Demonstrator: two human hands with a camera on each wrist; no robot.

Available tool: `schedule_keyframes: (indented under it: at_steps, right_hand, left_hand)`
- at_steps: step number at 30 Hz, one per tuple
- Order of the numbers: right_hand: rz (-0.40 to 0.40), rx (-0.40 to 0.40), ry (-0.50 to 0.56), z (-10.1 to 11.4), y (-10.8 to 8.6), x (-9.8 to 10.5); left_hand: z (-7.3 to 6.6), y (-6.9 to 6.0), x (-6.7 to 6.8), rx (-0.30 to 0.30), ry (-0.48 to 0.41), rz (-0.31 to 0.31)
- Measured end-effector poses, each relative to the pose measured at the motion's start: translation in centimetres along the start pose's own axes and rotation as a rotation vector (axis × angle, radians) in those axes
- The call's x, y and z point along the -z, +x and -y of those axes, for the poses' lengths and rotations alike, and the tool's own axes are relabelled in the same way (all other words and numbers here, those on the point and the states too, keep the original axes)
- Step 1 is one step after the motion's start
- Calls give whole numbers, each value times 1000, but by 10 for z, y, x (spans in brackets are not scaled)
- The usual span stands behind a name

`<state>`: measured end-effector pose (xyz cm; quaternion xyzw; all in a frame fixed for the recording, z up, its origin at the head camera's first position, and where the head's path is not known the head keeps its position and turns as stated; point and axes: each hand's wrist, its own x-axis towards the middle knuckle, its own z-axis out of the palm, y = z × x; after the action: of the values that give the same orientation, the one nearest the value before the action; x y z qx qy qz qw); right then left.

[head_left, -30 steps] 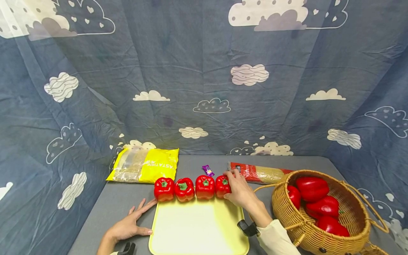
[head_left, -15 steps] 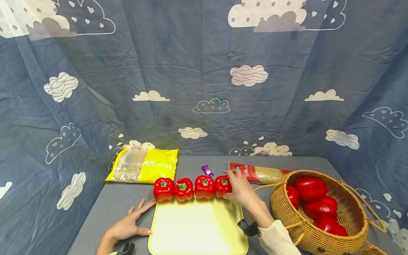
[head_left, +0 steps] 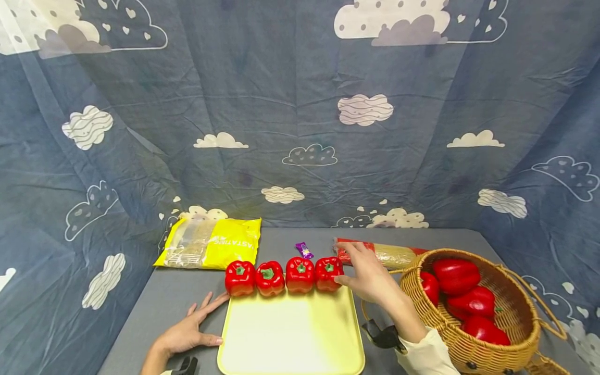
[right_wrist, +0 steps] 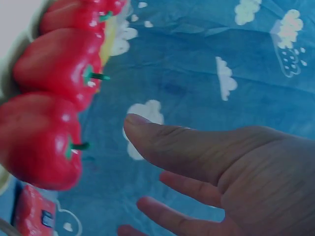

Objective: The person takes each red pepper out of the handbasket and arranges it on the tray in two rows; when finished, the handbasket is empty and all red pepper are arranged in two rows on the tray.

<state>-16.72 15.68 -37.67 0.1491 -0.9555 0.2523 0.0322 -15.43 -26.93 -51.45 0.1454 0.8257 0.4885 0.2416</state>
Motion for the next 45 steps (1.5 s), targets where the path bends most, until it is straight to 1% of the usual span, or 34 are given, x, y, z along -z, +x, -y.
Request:
schedule_keyframes:
  at_steps: [3, 4, 7, 9, 13, 17, 19, 24, 27, 29, 32, 38, 42, 45]
  right_hand:
    - [-6, 26, -13, -1, -1, 9]
    - [-8, 32, -15, -1, -1, 12]
    - [-16, 53, -24, -4, -2, 19]
    - [-13, 61, -21, -6, -4, 25]
    - [15, 63, -11, -12, -10, 39]
    - [17, 63, -37, -22, -14, 54]
    - [14, 56, -57, -27, -16, 61]
    - [22, 31, -73, -42, -22, 78]
    - [34, 31, -83, -52, -26, 87]
    - [40, 30, -92, -60, -29, 94]
    - [40, 14, -113, -74, -36, 103]
    - [38, -31, -158, -107, -52, 119]
    - [65, -48, -153, -128, -65, 126]
    - [100, -81, -159, -144, -71, 130]
  left_hand:
    - [-1, -1, 1, -9, 20, -1]
    - [-1, -1, 2, -26, 25, 1]
    - [-2, -1, 2, -40, 43, -2]
    - [-2, 0, 2, -45, 39, 3]
    - [-1, 0, 3, -43, 35, 11]
    - [-2, -1, 4, -62, 48, 7]
    - [-3, -2, 5, -69, 40, 3]
    - [-4, -4, 5, -46, 33, -2]
    - [-1, -3, 3, -27, 41, -8]
    - [1, -2, 3, -23, 36, 1]
    - [2, -1, 2, -41, 39, 4]
    - [-3, -1, 0, -81, 67, -7]
    - [-5, -1, -1, -90, 64, -3]
    - [-5, -1, -2, -85, 60, -5]
